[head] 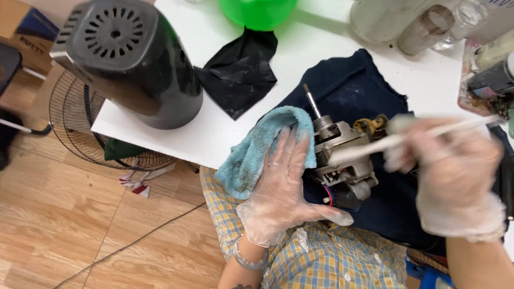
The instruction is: Clean a fan motor and its housing using a cloth and cotton swabs
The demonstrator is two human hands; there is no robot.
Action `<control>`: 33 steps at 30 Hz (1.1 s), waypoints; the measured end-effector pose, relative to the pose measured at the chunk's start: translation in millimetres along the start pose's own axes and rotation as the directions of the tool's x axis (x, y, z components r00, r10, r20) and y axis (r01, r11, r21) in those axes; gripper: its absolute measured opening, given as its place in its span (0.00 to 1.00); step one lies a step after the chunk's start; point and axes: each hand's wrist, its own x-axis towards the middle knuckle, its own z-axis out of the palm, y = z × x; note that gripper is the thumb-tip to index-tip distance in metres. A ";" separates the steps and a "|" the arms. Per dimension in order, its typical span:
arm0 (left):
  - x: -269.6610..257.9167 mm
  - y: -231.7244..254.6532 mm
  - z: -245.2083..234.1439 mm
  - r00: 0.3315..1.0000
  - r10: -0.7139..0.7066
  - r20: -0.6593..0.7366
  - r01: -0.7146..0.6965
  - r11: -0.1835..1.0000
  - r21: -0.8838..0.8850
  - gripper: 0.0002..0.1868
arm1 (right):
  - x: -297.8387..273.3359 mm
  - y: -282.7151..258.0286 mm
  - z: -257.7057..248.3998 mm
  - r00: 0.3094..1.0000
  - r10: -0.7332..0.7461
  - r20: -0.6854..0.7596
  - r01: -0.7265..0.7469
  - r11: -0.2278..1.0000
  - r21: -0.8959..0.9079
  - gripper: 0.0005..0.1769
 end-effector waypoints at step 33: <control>-2.4 -14.4 8.4 0.990 0.113 -0.086 -0.110 0.993 0.043 0.64 | 13.8 -24.0 19.7 0.982 0.188 0.024 -0.185 0.977 -0.102 0.06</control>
